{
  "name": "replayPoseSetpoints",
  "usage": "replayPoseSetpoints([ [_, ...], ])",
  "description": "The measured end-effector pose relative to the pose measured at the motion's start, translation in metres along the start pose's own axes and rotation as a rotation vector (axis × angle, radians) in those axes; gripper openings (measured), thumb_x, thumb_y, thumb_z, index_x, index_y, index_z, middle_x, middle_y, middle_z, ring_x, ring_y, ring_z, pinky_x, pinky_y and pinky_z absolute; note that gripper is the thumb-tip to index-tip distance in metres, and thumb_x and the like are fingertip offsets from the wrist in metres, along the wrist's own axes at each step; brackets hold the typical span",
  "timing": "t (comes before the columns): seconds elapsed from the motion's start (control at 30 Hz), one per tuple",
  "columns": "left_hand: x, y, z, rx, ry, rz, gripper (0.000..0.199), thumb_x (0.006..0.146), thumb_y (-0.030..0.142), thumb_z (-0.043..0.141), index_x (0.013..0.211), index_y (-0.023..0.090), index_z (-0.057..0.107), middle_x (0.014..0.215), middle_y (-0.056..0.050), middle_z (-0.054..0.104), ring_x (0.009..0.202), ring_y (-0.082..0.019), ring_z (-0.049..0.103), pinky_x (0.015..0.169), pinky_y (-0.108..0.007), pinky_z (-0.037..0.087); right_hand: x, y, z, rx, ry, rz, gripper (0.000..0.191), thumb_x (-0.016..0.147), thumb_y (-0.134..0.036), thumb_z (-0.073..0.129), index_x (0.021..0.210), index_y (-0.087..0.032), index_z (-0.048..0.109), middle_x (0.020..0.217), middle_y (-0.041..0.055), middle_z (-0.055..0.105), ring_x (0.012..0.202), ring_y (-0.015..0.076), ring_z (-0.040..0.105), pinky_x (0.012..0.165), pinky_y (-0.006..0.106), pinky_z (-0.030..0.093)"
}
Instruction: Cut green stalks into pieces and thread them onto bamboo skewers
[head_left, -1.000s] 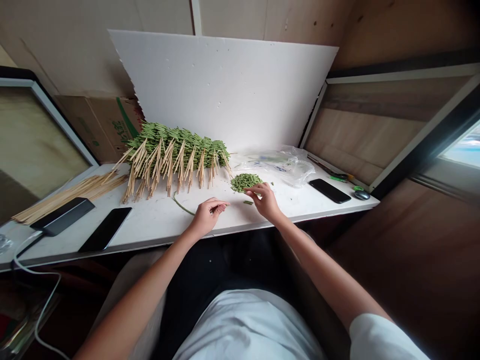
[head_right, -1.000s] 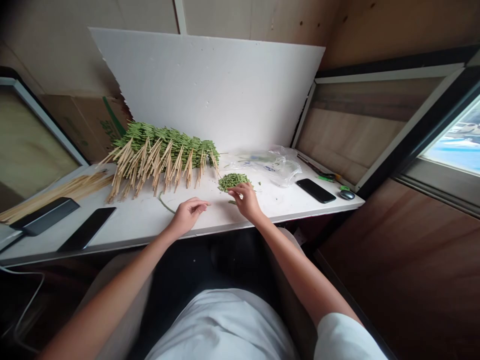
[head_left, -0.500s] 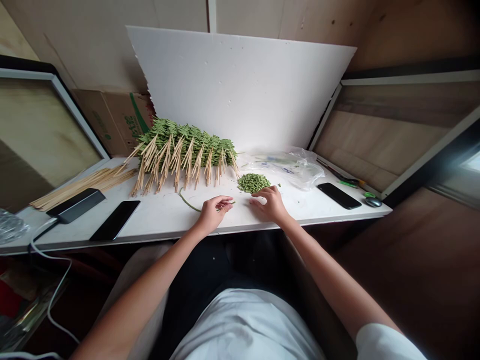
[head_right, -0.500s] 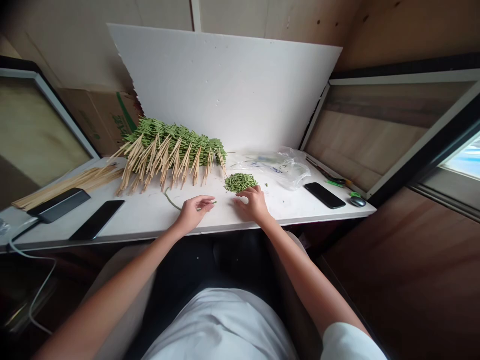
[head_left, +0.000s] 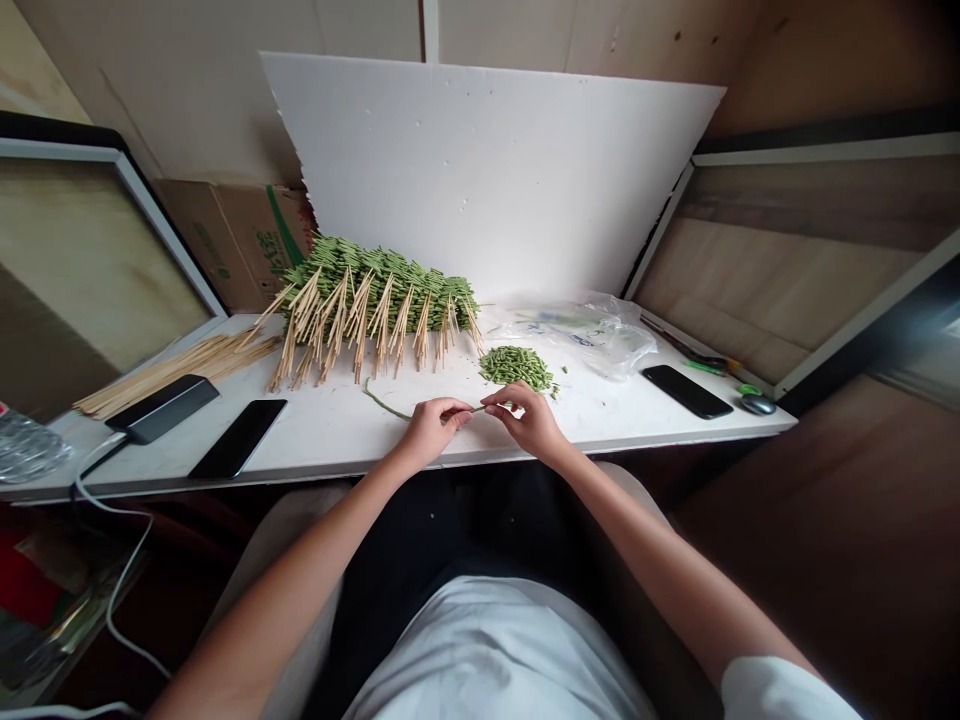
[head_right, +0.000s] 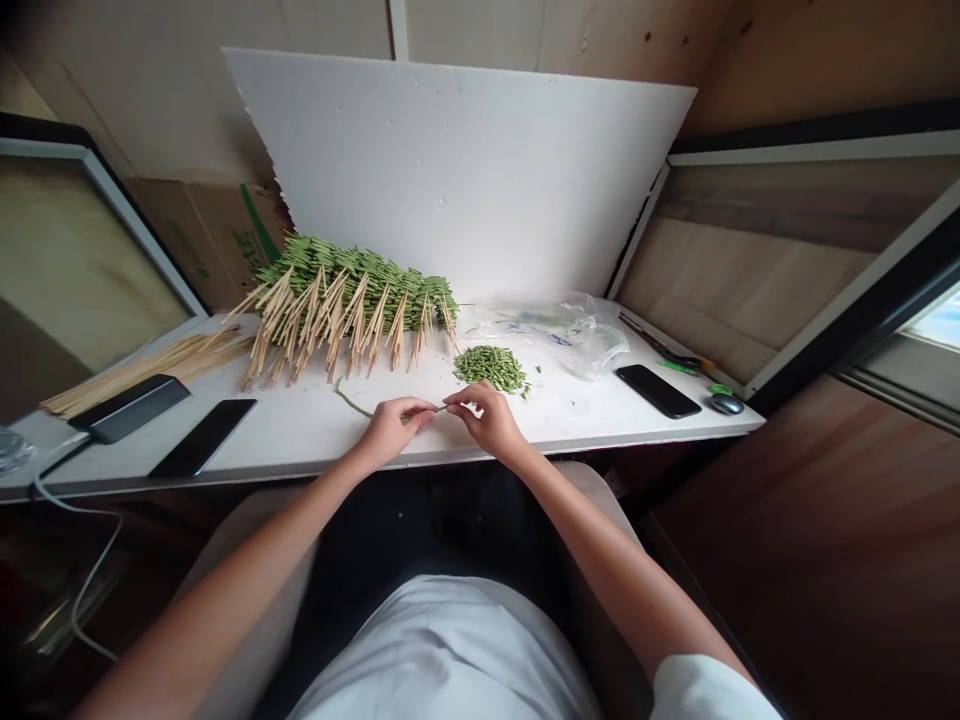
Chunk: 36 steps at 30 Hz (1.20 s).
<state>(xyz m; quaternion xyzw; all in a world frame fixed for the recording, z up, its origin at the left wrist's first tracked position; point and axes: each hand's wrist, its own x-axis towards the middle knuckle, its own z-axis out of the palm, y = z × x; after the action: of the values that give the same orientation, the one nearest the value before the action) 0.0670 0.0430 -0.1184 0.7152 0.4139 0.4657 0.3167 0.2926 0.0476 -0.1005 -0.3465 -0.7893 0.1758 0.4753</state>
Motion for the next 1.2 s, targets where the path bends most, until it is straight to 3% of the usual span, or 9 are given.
replayPoseSetpoints([
  [0.17,-0.002,0.006,0.002,0.078,-0.025,0.099,0.016,0.098,0.026,0.068,0.095,0.018,0.082,0.090,-0.008,0.081,0.086,-0.024,0.075,0.084,-0.035,0.059,-0.001,-0.005,0.001,-0.099,-0.069,-0.162,0.016,0.102,-0.037,0.070,0.104,-0.027,0.082,0.091,0.0086,0.078,0.092,0.0276,0.059,0.085,0.045,0.051],
  [0.33,-0.004,0.014,0.003,0.005,-0.092,0.100,0.020,0.095,0.021,0.066,0.081,0.017,0.079,0.084,-0.008,0.079,0.081,-0.021,0.074,0.080,-0.033,0.058,-0.007,-0.013,0.009,-0.030,-0.015,-0.100,0.023,0.105,-0.030,0.061,0.092,-0.025,0.079,0.086,0.0082,0.074,0.095,0.0278,0.056,0.087,0.044,0.049],
  [0.47,-0.003,0.016,0.001,-0.155,-0.198,0.070,0.021,0.094,0.021,0.065,0.079,0.016,0.079,0.077,-0.007,0.078,0.068,-0.017,0.070,0.064,-0.027,0.056,-0.009,-0.016,0.016,0.200,0.006,0.055,0.031,0.100,-0.048,0.069,0.082,-0.024,0.074,0.080,0.0063,0.071,0.093,0.0260,0.060,0.088,0.042,0.049],
  [0.6,-0.001,0.015,-0.001,-0.220,-0.188,0.068,0.024,0.096,0.030,0.067,0.084,0.014,0.080,0.076,-0.008,0.077,0.066,-0.016,0.069,0.060,-0.026,0.056,-0.002,-0.009,0.009,0.360,-0.046,0.113,0.043,0.096,-0.063,0.069,0.083,-0.023,0.074,0.082,0.0056,0.071,0.085,0.0235,0.065,0.082,0.039,0.051],
  [0.67,0.000,0.013,-0.002,-0.191,-0.153,0.056,0.026,0.098,0.035,0.068,0.092,0.014,0.082,0.078,-0.008,0.077,0.063,-0.015,0.066,0.060,-0.027,0.056,0.002,0.001,-0.002,0.250,-0.015,0.077,0.039,0.095,-0.061,0.072,0.085,-0.024,0.078,0.087,0.0067,0.074,0.090,0.0249,0.065,0.084,0.040,0.051],
  [0.77,0.000,0.009,-0.003,-0.097,-0.094,0.036,0.030,0.100,0.040,0.067,0.101,0.014,0.084,0.081,-0.008,0.078,0.062,-0.014,0.064,0.060,-0.026,0.055,0.006,0.025,-0.020,-0.110,0.097,0.045,0.030,0.094,-0.054,0.077,0.087,-0.026,0.084,0.090,0.0091,0.076,0.094,0.0285,0.062,0.090,0.046,0.048],
  [0.87,-0.001,0.006,-0.002,-0.023,-0.074,0.033,0.030,0.101,0.040,0.067,0.102,0.015,0.083,0.086,-0.009,0.078,0.072,-0.018,0.070,0.063,-0.027,0.056,0.003,0.051,-0.031,-0.328,0.145,0.097,0.027,0.094,-0.050,0.078,0.085,-0.025,0.085,0.085,0.0101,0.077,0.089,0.0298,0.059,0.087,0.047,0.047],
  [1.03,-0.002,0.005,0.002,0.055,-0.076,0.082,0.025,0.102,0.032,0.064,0.103,0.015,0.083,0.091,-0.010,0.078,0.085,-0.021,0.072,0.077,-0.031,0.057,-0.003,0.070,-0.026,-0.414,0.143,0.138,0.025,0.093,-0.046,0.078,0.082,-0.025,0.084,0.081,0.0089,0.077,0.091,0.0310,0.059,0.087,0.046,0.049],
  [1.2,-0.003,0.004,0.003,0.114,-0.079,0.126,0.029,0.105,0.027,0.057,0.117,0.017,0.081,0.102,-0.011,0.075,0.091,-0.021,0.072,0.077,-0.030,0.057,-0.004,0.069,-0.021,-0.468,0.094,0.137,0.028,0.094,-0.047,0.076,0.080,-0.024,0.084,0.082,0.0111,0.077,0.094,0.0330,0.060,0.084,0.046,0.049],
])
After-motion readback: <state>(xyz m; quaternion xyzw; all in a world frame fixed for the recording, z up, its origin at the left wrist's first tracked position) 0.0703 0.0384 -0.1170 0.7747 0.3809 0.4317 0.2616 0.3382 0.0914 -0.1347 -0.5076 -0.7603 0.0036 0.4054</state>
